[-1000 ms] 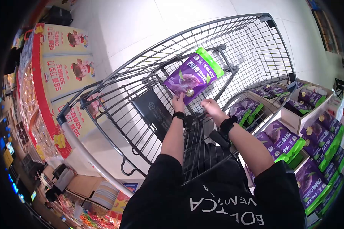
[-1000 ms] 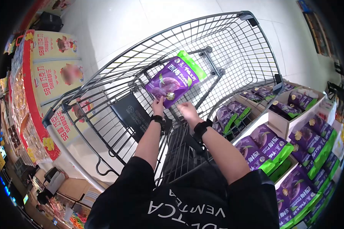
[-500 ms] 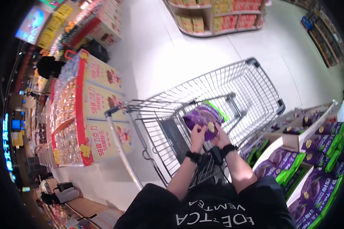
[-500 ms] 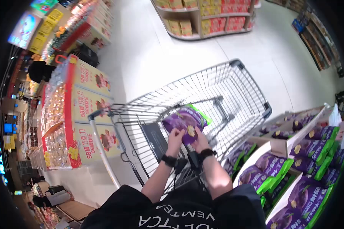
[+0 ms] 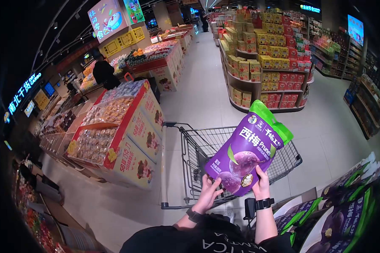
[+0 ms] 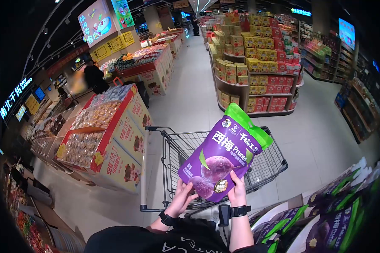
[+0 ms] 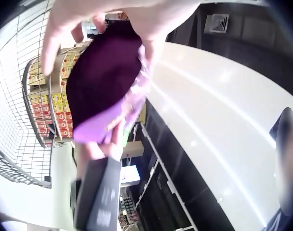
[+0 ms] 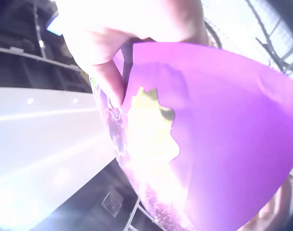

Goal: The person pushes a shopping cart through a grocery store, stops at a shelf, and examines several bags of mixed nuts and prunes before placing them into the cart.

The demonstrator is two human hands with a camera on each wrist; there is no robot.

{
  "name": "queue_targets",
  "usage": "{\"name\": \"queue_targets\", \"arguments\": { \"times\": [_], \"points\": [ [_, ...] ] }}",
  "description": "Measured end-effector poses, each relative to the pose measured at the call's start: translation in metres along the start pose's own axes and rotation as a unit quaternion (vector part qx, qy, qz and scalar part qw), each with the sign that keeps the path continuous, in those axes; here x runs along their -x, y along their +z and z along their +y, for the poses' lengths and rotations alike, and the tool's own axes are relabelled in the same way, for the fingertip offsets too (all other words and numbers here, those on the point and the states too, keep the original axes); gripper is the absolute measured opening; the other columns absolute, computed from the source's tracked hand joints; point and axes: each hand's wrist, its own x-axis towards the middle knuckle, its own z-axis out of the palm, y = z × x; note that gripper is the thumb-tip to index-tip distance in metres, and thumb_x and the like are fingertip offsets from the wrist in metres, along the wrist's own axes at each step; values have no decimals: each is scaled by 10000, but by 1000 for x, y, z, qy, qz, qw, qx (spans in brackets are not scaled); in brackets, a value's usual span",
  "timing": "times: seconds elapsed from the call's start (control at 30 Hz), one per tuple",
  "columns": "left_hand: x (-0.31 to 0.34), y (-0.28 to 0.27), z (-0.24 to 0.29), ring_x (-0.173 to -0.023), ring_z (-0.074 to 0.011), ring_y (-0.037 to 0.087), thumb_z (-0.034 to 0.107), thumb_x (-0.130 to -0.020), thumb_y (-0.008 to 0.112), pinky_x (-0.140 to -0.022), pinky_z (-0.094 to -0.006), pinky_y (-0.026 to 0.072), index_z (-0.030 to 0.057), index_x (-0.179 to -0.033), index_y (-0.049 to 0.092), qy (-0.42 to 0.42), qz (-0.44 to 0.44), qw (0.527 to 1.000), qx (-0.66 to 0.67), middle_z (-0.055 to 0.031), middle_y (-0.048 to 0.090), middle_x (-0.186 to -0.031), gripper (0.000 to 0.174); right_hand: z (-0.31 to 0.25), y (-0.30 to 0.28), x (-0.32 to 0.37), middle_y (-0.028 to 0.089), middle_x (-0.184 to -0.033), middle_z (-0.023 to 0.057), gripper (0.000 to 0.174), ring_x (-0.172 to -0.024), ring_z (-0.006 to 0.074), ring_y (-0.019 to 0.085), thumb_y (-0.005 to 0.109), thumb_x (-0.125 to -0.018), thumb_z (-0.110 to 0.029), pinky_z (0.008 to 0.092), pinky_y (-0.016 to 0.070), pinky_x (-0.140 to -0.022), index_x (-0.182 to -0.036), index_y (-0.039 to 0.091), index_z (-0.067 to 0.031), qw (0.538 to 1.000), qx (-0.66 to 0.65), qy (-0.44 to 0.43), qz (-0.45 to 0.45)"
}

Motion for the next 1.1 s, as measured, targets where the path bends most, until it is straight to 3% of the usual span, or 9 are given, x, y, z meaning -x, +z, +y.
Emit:
{"name": "queue_targets", "arguments": {
  "times": [0.13,0.2,0.53,0.57,0.67,0.77,0.8,0.93,1.1],
  "points": [
    [32,6,-3,-1102,-183,484,297,-737,730,-912,-340,417,76,-1303,312,-30,-183,982,-20,-57,477,-1198,737,-48,29,107,516,-1180,96,435,-1080,223,501,560,-831,-41,364,382,-951,-1237,403,-25,991,52,-126,9],
    [51,13,-13,-1045,-168,520,124,-737,722,-905,-309,424,26,-1257,376,-68,-245,967,24,-57,515,-1149,633,-65,35,163,511,-1177,108,458,-1082,228,498,569,-812,-34,364,375,-954,-1236,398,-15,978,94,-181,53],
    [99,45,-89,-1044,-185,522,88,-580,816,-902,-328,414,13,-1233,414,-291,-533,783,-134,-72,530,-1150,771,-73,57,403,595,-1035,77,431,-928,147,569,705,-710,13,287,458,-832,-1096,510,21,832,329,-358,265],
    [100,47,-99,-1030,-182,530,69,-566,818,-898,-323,417,9,-1218,428,-273,-577,758,-135,-71,538,-1137,761,-60,42,424,542,-1117,100,616,-1005,171,539,707,-689,48,325,428,-901,-1212,387,-3,831,343,-339,277],
    [145,85,-98,-979,-169,550,55,-530,834,-868,-308,434,2,-1157,480,-288,-593,744,-112,-64,568,-1092,722,-47,55,477,600,-1064,77,438,-941,154,582,722,-687,15,287,469,-823,-1086,543,7,760,391,-373,360],
    [183,110,-84,-975,-167,546,82,-532,846,-875,-312,419,-12,-1083,546,-152,-685,574,-421,-74,590,-1056,634,-33,43,531,569,-1155,116,408,-1039,191,552,665,-769,-112,320,429,-898,-1143,535,-14,785,400,-328,341],
    [211,117,-76,-859,-164,577,47,-646,750,-760,-305,469,13,-1022,584,-144,-703,573,-395,-62,613,-964,413,-29,37,544,554,-1186,134,403,-1079,208,536,634,-800,-157,334,410,-927,-1164,527,-22,802,371,-350,311],
    [237,108,-133,-860,-169,576,50,-652,748,-761,-304,468,12,-1017,585,-139,-725,566,-366,-64,614,-963,401,-25,33,576,545,-1209,136,424,-1126,253,515,636,-769,-163,350,389,-954,-1162,536,-38,738,443,-377,342],
    [271,115,-215,-862,-178,576,53,-663,744,-763,-303,467,10,-1008,586,-71,-729,609,-306,-68,615,-963,382,-24,-12,589,609,-1068,121,451,-987,293,562,684,-652,-199,351,411,-855,-1070,583,-61,482,622,-326,524]
  ]
}}
